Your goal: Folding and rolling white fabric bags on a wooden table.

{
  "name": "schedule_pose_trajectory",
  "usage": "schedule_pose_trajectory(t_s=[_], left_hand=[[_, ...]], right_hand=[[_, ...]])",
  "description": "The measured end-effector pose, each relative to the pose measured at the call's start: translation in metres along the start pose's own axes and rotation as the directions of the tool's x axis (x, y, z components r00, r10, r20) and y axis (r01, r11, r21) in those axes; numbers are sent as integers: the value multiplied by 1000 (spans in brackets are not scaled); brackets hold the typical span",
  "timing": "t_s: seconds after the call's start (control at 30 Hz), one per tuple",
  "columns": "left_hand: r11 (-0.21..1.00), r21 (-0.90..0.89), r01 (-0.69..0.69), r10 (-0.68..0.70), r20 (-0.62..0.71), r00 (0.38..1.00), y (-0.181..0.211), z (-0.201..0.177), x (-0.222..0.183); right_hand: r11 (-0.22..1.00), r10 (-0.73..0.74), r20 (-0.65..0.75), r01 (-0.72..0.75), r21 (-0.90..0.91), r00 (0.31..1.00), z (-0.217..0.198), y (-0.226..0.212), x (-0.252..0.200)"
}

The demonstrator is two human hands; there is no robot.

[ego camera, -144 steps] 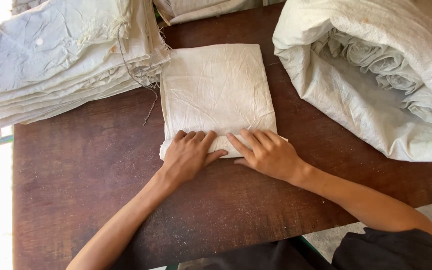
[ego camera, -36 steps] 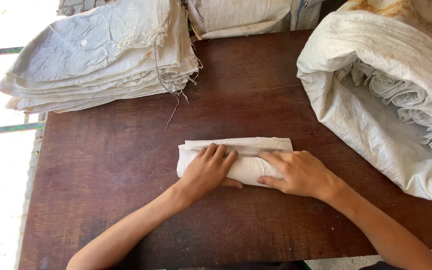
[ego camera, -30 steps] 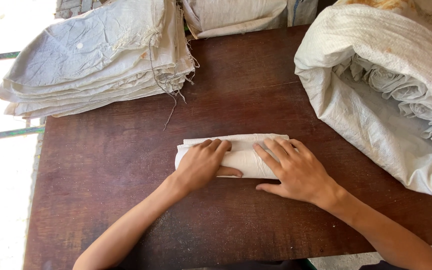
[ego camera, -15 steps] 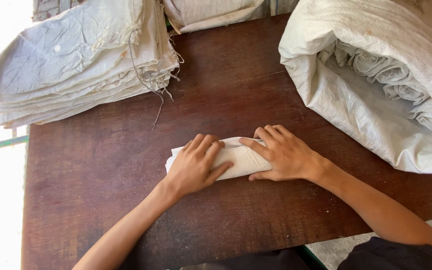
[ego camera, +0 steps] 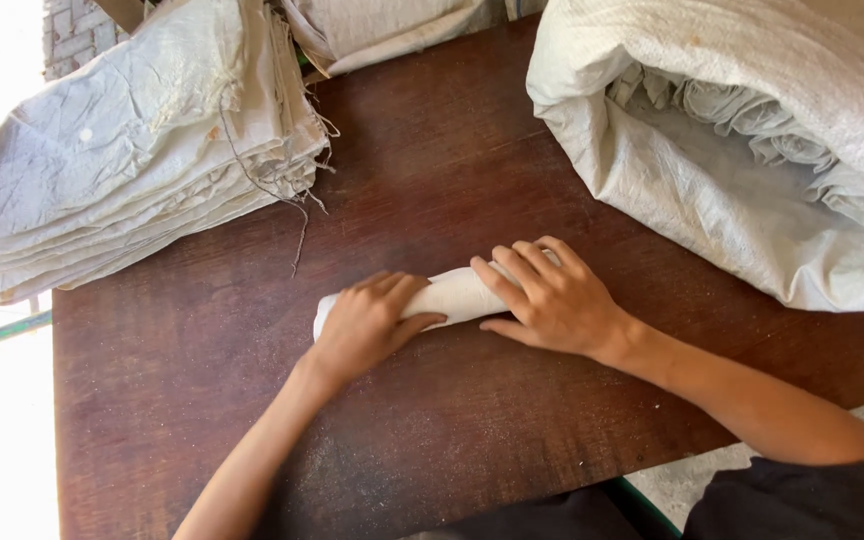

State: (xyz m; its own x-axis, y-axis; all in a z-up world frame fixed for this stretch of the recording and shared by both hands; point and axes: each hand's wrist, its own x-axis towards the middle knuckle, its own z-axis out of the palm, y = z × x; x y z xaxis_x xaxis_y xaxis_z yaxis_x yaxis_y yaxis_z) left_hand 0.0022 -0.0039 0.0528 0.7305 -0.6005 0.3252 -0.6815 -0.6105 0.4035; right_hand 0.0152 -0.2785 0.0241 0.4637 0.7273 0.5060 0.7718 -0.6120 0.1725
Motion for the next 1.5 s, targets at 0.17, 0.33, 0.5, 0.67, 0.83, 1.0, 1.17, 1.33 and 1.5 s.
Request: schedule_pose_trajectory(t_s=[0.17,0.33,0.5,0.67,0.83,1.0,1.17,1.33,1.5], left_hand=[[995,25,94,-95,74,993,-3,-18,22],[975,122,184,-207,218,954,-7,-18,35],[981,193,35,-62,137,989,-6,-16,34],[981,161,105,-131,160,978,-5,-14,30],[974,217,63,-92,126,988,-9,-7,24],[972,232,-43,31,57,998,-8,-8,22],[974,222,-54,49,28,998,-14,-3,18],[967,245,-73,67,33,997,-15,-1,15],[955,275,-112,115,4,993,-13,-3,17]], right_hand=[[996,48,72,-53,75,996,5,17,14],[969,75,75,-91,231,994,1,28,23],[958,30,116,-62,281,993,3,29,24],[972,20,96,-42,233,995,11,28,19],[981,-30,32,23,192,999,12,27,17],[986,-58,64,48,159,996,11,31,19],[979,-67,94,48,196,993,12,35,21],[977,-66,113,41,209,991,11,36,21],[975,-72,141,40,218,987,11,38,22]])
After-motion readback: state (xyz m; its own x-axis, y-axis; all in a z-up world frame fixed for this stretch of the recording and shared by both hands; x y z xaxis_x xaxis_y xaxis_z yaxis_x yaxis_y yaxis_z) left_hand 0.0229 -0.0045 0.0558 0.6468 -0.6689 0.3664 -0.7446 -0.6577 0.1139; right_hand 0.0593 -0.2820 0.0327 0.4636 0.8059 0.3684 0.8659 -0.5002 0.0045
